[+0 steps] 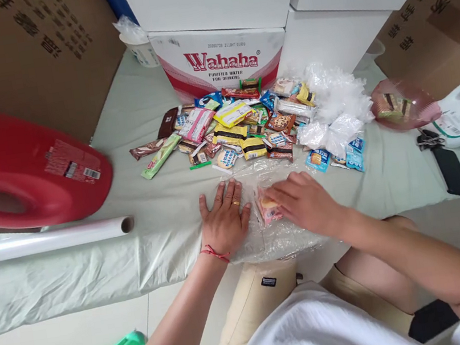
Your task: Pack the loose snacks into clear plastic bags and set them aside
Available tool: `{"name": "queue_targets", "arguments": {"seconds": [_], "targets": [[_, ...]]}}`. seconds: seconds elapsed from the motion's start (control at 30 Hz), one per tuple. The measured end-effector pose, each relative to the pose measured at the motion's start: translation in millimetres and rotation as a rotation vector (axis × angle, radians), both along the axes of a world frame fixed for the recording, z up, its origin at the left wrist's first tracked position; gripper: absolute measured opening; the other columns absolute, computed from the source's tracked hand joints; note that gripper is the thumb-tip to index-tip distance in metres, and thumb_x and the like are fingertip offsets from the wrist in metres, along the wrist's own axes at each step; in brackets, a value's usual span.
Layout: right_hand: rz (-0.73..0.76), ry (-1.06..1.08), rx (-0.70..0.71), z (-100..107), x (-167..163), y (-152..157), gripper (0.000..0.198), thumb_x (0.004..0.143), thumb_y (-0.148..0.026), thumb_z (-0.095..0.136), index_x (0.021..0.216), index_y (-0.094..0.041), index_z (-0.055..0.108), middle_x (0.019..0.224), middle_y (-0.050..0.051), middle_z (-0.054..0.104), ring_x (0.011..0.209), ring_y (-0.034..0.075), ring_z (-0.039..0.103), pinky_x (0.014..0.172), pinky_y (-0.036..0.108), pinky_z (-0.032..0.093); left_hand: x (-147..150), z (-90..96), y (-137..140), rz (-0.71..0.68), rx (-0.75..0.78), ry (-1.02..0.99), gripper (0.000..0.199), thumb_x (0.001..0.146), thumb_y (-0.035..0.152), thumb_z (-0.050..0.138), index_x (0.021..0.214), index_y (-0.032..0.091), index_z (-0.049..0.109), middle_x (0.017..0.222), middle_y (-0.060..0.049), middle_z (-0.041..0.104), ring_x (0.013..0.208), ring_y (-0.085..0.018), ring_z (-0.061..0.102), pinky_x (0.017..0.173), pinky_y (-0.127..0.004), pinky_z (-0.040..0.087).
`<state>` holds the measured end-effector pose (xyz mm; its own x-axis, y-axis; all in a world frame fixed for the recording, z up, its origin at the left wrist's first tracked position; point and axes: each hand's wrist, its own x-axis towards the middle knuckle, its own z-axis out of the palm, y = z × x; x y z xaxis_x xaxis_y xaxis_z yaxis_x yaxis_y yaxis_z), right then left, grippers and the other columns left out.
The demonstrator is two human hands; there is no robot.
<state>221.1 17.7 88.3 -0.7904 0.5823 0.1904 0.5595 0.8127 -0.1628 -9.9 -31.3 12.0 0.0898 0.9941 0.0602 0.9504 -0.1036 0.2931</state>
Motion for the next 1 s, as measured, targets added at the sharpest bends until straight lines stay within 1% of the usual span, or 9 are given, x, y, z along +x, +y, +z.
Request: {"name": "queue_targets", "arguments": {"seconds": [0.07, 0.13, 0.23, 0.3, 0.43, 0.53, 0.67, 0.77, 1.0], "targets": [[-0.026, -0.084, -0.002, -24.1, -0.8, -16.9, 0.054, 0.103, -0.042, 0.06, 0.147, -0.012, 0.058, 0.141, 0.019, 0.066, 0.124, 0.035, 0.056, 0.107, 0.056, 0.041, 1.1, 0.8, -0.3, 0.0, -0.001, -0.004, 0.061, 0.107, 0.044, 0.033, 0.165, 0.022, 0.038, 0.17, -0.011, 0.038, 0.16, -0.034, 0.033, 0.127, -0.075, 0.01], [-0.045, -0.108, -0.014, -40.6, 0.7, -24.5, 0.072, 0.101, -0.057, 0.058, 0.156, -0.01, 0.049, 0.155, 0.02, 0.056, 0.146, 0.039, 0.042, 0.122, 0.067, 0.024, 1.8, 0.6, 0.1, -0.001, 0.003, -0.016, 0.061, 0.107, 0.044, 0.034, 0.164, 0.021, 0.039, 0.17, -0.011, 0.039, 0.159, -0.034, 0.034, 0.127, -0.076, 0.01], [-0.066, -0.063, -0.036, -44.2, 4.5, -25.7, 0.083, 0.102, -0.065, 0.051, 0.163, -0.012, 0.038, 0.165, 0.02, 0.045, 0.158, 0.04, 0.025, 0.126, 0.074, 0.006, -1.5, -2.5, 2.7, 0.004, 0.021, -0.057, 0.059, 0.107, 0.043, 0.037, 0.161, 0.022, 0.043, 0.168, -0.012, 0.042, 0.158, -0.034, 0.037, 0.127, -0.075, 0.012], [-0.072, 0.03, -0.05, -34.8, 9.6, -26.4, 0.082, 0.102, -0.065, 0.05, 0.164, -0.013, 0.035, 0.165, 0.021, 0.044, 0.158, 0.039, 0.027, 0.126, 0.073, 0.011, -8.2, -4.2, 3.5, 0.026, 0.078, -0.109, 0.056, 0.106, 0.041, 0.039, 0.158, 0.021, 0.047, 0.168, -0.015, 0.042, 0.156, -0.034, 0.04, 0.127, -0.072, 0.021], [-0.029, 0.318, -0.056, -17.4, 36.6, -42.9, 0.072, 0.103, -0.05, 0.058, 0.163, -0.018, 0.034, 0.152, 0.021, 0.056, 0.143, 0.033, 0.051, 0.119, 0.059, 0.042, -27.8, 2.8, -12.8, 0.022, 0.429, -0.214, 0.05, 0.101, 0.03, 0.052, 0.149, 0.019, 0.054, 0.163, -0.02, 0.048, 0.157, -0.035, 0.037, 0.124, -0.061, 0.038], [0.01, 0.317, -0.017, -27.9, 68.5, -67.0, 0.078, 0.096, -0.052, 0.069, 0.162, -0.024, 0.038, 0.139, 0.018, 0.064, 0.131, 0.035, 0.059, 0.111, 0.06, 0.05, -37.8, 13.0, -44.1, -0.25, 0.591, -0.202, 0.055, 0.094, 0.019, 0.061, 0.148, 0.025, 0.052, 0.15, -0.016, 0.061, 0.154, -0.032, 0.044, 0.122, -0.056, 0.043], [-0.021, 0.107, -0.049, -60.2, 101.3, -88.8, 0.059, 0.098, -0.039, 0.068, 0.154, -0.031, 0.052, 0.143, 0.014, 0.065, 0.13, 0.035, 0.062, 0.115, 0.068, 0.047, -42.8, 10.5, -78.6, -0.658, 0.377, -0.027, 0.054, 0.097, 0.036, 0.065, 0.15, 0.037, 0.051, 0.149, -0.01, 0.065, 0.148, -0.032, 0.052, 0.127, -0.061, 0.031], [-0.093, 0.131, -0.081, -71.0, 107.3, -86.5, 0.037, 0.1, -0.026, 0.06, 0.136, -0.029, 0.068, 0.134, 0.013, 0.071, 0.122, 0.033, 0.066, 0.108, 0.065, 0.054, -47.9, -0.2, -82.1, -0.615, 0.27, 0.062, 0.066, 0.098, 0.053, 0.063, 0.157, 0.029, 0.046, 0.153, -0.017, 0.06, 0.144, -0.035, 0.055, 0.128, -0.064, 0.019], [-0.011, 0.296, -0.174, -31.2, 98.0, -46.8, 0.023, 0.103, -0.022, 0.055, 0.112, -0.024, 0.076, 0.11, 0.011, 0.077, 0.099, 0.025, 0.068, 0.084, 0.044, 0.062, -41.5, 9.2, -71.2, -0.466, 0.295, -0.038, 0.067, 0.093, 0.04, 0.065, 0.157, 0.028, 0.05, 0.12, -0.016, 0.071, 0.109, -0.032, 0.067, 0.1, -0.051, 0.047]]}}
